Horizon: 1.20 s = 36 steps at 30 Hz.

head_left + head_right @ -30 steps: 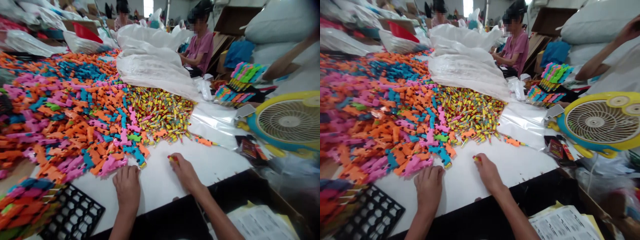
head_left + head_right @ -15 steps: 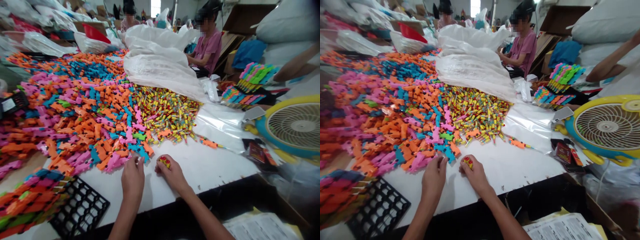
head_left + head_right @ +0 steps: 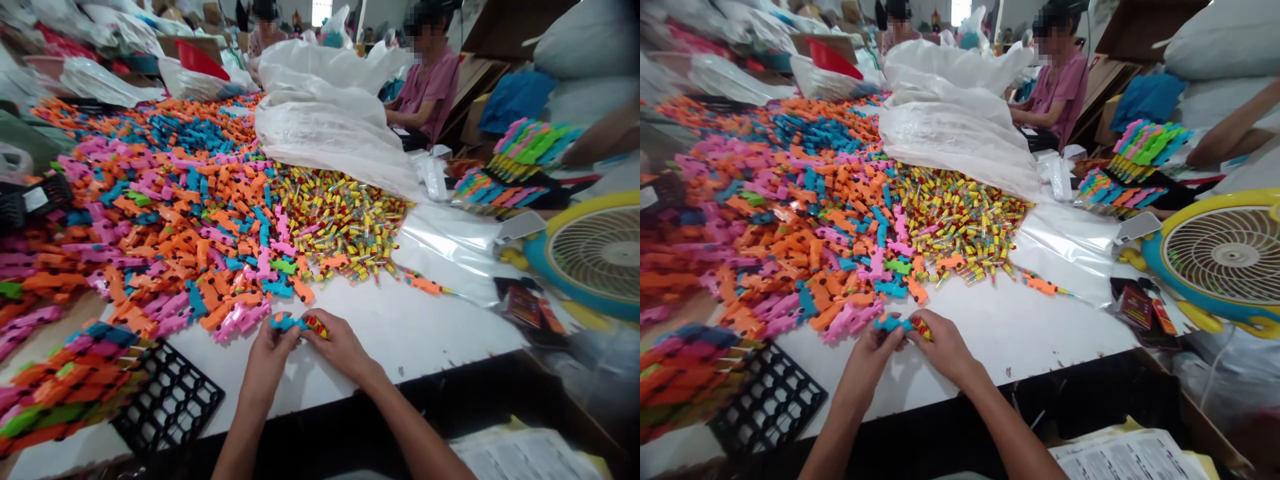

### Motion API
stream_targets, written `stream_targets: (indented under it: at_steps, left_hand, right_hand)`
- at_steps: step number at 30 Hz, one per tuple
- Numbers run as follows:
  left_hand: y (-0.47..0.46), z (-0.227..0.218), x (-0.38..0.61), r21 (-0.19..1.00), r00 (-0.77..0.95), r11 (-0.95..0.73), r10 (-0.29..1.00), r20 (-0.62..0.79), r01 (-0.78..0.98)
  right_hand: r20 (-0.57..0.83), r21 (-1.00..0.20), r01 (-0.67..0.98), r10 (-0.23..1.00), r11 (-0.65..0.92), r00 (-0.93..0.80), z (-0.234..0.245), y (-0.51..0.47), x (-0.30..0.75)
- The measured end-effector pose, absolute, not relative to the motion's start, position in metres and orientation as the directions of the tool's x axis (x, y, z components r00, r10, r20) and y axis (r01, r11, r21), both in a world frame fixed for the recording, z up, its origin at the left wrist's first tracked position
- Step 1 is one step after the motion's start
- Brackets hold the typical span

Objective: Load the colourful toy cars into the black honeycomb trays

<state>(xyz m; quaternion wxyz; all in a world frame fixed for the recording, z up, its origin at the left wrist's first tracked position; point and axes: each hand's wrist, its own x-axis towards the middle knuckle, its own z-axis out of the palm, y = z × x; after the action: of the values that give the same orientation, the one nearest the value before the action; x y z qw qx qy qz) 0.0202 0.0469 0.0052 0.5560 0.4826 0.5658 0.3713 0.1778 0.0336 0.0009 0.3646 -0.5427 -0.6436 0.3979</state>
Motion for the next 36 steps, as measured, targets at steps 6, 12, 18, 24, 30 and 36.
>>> stream_targets:
  at_steps: [6,12,18,24,30,36]
  left_hand:
    - [0.032,0.006,0.002,0.95,0.048,0.312,0.949,-0.313,0.032]
    - [0.025,-0.004,0.0,0.942,-0.026,0.327,0.944,-0.329,-0.075]
    - [0.025,-0.001,0.0,0.935,0.004,0.348,0.937,-0.349,-0.07]
    - [0.025,-0.001,0.0,0.941,0.003,0.333,0.943,-0.334,-0.058]
    - [0.025,0.001,0.005,0.941,-0.061,0.327,0.941,-0.333,-0.093]
    - [0.023,0.003,0.016,0.917,-0.128,0.333,0.922,-0.366,-0.222]
  right_hand:
    - [-0.003,-0.94,0.325,0.952,0.101,-0.305,0.005,0.025,0.188]
    - [0.019,-0.939,0.334,0.984,0.078,-0.176,-0.008,0.012,0.187]
    - [0.136,-0.901,0.383,0.971,0.204,-0.196,-0.011,0.015,0.186]
    - [0.205,-0.906,0.336,0.961,0.257,-0.183,-0.019,0.016,0.182]
    - [0.363,-0.868,0.295,0.915,0.401,-0.176,-0.03,0.018,0.18]
    - [0.5,-0.714,0.465,0.846,0.523,-0.184,-0.034,0.016,0.17]
